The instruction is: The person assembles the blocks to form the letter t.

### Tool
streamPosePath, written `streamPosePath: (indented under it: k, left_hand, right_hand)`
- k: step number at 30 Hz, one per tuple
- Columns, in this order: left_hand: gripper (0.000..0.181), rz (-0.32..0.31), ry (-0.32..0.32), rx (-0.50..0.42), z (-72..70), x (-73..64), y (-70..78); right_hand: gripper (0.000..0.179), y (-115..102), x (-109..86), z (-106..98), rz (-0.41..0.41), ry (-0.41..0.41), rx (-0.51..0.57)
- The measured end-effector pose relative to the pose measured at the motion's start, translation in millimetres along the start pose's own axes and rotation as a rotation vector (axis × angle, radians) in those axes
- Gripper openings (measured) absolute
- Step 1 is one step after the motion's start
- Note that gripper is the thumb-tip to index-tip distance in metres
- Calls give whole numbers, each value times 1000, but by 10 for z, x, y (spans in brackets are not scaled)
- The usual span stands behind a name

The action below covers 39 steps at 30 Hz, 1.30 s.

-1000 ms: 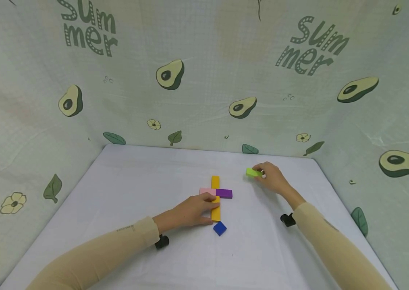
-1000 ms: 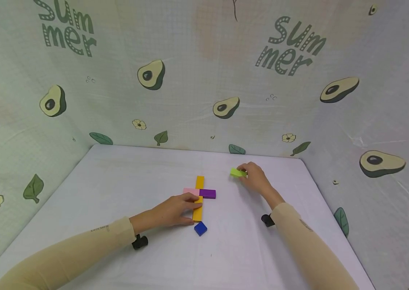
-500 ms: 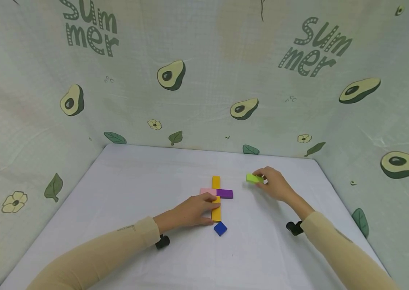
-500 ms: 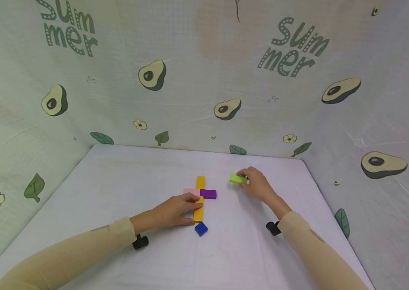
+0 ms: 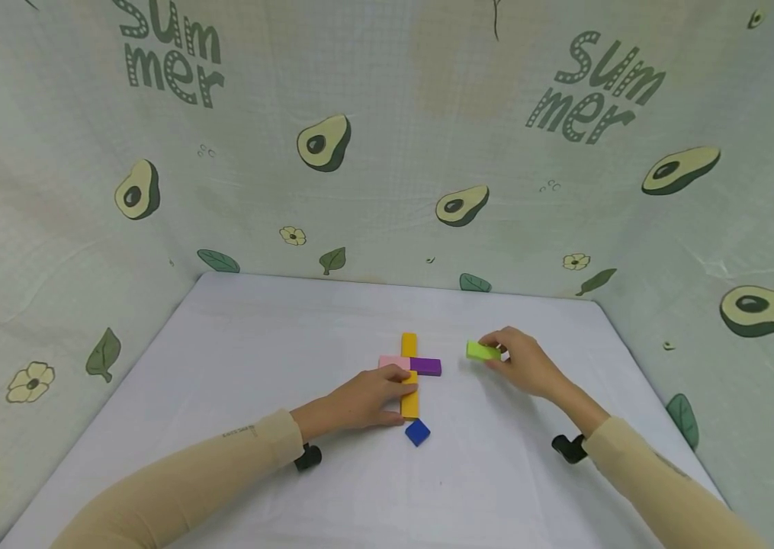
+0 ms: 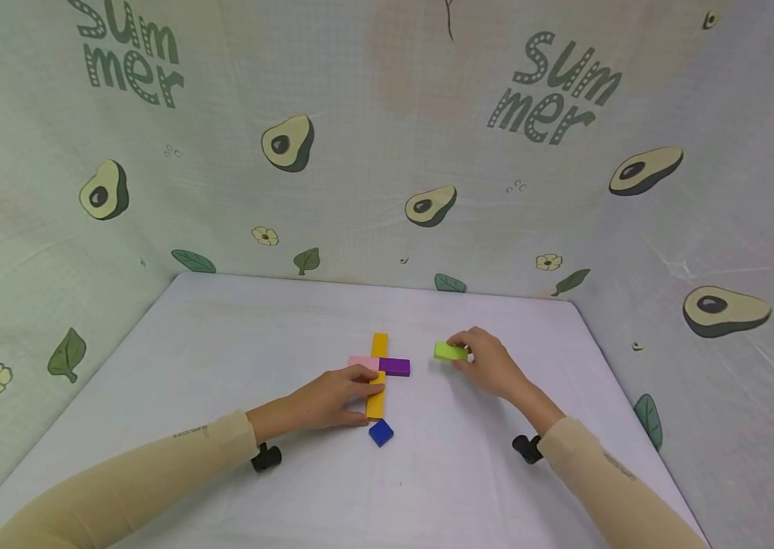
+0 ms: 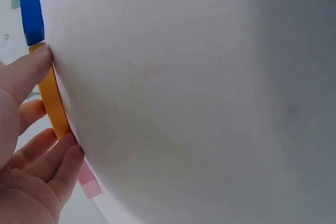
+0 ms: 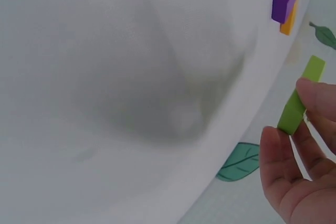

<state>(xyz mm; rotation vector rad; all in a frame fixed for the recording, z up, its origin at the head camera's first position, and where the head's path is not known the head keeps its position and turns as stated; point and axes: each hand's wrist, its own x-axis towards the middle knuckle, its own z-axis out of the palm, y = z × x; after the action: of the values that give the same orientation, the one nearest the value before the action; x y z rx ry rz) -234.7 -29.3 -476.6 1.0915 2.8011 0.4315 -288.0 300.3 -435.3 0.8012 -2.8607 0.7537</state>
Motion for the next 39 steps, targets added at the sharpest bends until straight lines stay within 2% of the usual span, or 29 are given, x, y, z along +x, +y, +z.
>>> streamPosePath:
  k: [11, 18, 27, 39]
  left_hand:
    - [64, 2, 1, 0, -15, 0, 5]
    - [64, 4, 2, -2, -7, 6, -1]
    - [64, 5, 5, -6, -16, 4, 13]
    - [65, -21, -8, 13, -11, 15, 33]
  right_hand:
    - [34, -67, -170, 33, -3, -15, 7]
    - [34, -87, -271, 42, -41, -3, 20]
    - [36, -135, -412, 59, -32, -23, 58]
    - [37, -225, -599, 165, -67, -53, 94]
